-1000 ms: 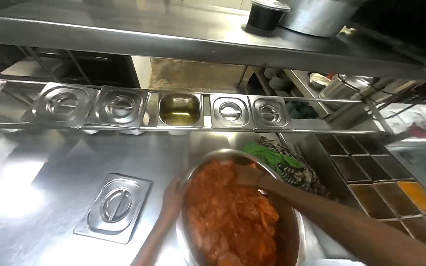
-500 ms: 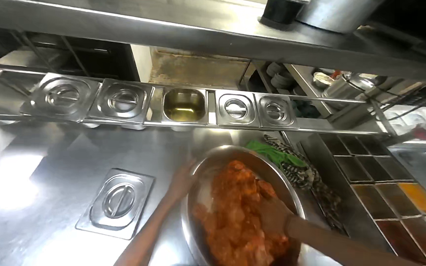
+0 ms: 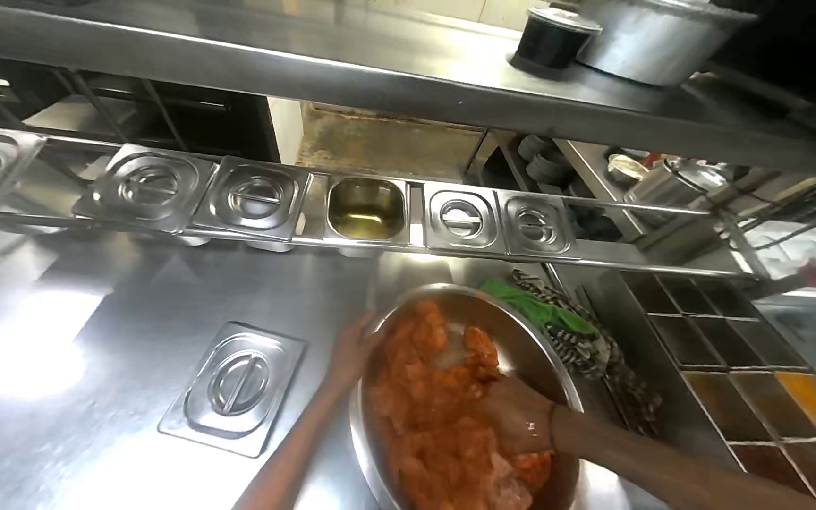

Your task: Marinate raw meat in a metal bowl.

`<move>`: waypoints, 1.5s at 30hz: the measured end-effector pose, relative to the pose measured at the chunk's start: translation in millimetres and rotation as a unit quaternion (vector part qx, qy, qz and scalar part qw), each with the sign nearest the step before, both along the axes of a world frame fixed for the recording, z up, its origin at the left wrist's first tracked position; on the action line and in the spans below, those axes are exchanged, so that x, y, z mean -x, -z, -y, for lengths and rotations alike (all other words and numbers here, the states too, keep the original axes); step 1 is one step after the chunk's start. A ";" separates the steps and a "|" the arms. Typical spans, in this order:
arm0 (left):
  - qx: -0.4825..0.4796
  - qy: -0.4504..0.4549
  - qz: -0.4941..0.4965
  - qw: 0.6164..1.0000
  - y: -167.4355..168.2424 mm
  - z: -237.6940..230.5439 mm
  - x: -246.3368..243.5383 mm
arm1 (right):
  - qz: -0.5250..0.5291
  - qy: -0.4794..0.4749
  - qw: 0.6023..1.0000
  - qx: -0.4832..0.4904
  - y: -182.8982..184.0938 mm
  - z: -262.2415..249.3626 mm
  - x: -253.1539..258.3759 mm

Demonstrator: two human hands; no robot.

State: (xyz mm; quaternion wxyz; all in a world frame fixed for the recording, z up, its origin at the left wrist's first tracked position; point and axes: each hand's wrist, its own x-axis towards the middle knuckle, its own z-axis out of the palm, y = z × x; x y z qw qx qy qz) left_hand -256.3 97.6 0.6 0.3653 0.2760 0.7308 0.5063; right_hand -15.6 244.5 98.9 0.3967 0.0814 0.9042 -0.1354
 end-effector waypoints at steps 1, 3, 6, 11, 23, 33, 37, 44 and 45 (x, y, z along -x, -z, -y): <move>0.005 0.002 0.002 1.000 -0.4 -0.2 -0.1 | 0.004 0.025 0.999 -0.026 -10.8 -6.5 -0.8; 0.031 0.020 -0.013 0.999 -4.5 -1.4 1.9 | 0.026 0.108 0.991 -0.074 -22.3 -19.9 9.9; 0.094 0.083 -0.063 0.990 -15.9 -3.7 10.2 | 0.006 0.242 0.969 -0.058 -2.3 -64.2 46.4; 0.079 0.104 -0.084 0.988 -11.9 -36.2 18.4 | -0.017 0.146 0.989 -0.025 55.8 -2.4 142.9; 0.113 0.070 -0.115 0.984 -23.2 -8.9 -2.1 | 0.072 0.159 0.981 -0.083 0.6 1.6 -21.5; 0.095 -0.065 -0.106 0.988 -24.5 -1.3 -31.2 | -0.004 0.221 0.975 0.010 55.2 50.7 66.7; 0.105 -0.030 -0.101 0.989 -26.3 -7.2 -27.4 | 0.037 0.078 0.996 0.027 24.9 35.4 2.7; 0.138 0.031 -0.097 0.985 -24.1 -22.8 -18.9 | -0.037 0.183 0.974 -0.129 -27.0 -30.8 -13.1; 0.138 0.026 -0.093 0.986 -23.9 -23.4 -18.6 | -0.060 0.205 0.965 -0.154 -24.2 -39.1 -8.8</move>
